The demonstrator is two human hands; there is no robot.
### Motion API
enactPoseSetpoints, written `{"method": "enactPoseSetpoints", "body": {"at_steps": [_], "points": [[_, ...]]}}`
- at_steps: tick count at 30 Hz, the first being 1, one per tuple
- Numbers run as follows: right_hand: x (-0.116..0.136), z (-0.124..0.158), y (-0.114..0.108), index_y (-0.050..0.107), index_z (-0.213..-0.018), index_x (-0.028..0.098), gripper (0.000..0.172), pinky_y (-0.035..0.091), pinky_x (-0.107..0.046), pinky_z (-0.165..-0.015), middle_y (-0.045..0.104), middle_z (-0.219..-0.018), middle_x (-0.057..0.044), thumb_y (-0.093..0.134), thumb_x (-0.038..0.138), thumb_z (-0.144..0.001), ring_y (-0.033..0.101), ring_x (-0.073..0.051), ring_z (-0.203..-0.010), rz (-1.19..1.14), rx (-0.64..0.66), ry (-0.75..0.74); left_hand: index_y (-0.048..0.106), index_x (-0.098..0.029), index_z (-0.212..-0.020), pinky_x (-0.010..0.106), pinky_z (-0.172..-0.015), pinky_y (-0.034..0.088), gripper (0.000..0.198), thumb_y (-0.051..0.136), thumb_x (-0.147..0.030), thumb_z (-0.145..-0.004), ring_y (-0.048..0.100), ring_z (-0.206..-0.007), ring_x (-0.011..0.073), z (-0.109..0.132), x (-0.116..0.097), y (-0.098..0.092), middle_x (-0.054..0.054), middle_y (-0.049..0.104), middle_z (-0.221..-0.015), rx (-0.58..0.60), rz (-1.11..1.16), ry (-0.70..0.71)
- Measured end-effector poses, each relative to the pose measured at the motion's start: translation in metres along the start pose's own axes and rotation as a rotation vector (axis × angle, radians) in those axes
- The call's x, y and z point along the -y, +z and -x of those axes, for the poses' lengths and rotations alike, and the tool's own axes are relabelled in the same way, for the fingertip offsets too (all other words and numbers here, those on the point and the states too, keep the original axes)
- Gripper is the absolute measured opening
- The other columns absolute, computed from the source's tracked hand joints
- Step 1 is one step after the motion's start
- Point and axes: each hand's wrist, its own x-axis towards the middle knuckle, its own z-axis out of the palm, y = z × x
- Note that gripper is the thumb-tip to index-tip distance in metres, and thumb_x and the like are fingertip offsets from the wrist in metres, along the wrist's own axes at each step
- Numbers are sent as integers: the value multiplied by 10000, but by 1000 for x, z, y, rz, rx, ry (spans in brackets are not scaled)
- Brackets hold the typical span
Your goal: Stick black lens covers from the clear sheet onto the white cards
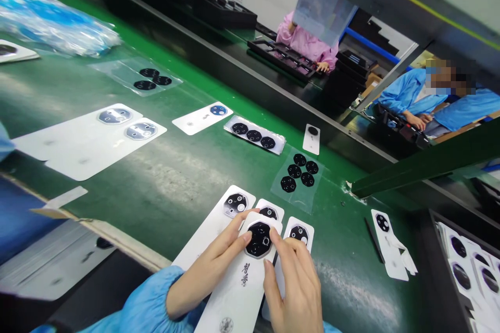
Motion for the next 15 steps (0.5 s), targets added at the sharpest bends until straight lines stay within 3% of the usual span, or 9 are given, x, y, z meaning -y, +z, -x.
{"method": "enactPoseSetpoints", "body": {"at_steps": [7, 15], "points": [[5, 6, 5, 529, -1255, 189, 392, 495, -344, -731, 621, -991, -114, 431, 131, -879, 564, -221, -923, -36, -84, 14, 361, -231, -1298, 337, -1034, 310, 422, 410, -397, -913, 447, -1201, 227, 2, -3, 2, 33, 485, -1320, 33, 98, -22], [7, 7, 2, 532, -1258, 199, 418, 486, -347, -719, 635, -967, -102, 435, 106, -863, 578, -216, -877, 4, -87, -13, 325, -239, -1317, 351, -1004, 343, 442, 412, -401, -915, 497, -1135, 225, 2, 1, -1, 42, 525, -1258, 64, 70, 9]]}}
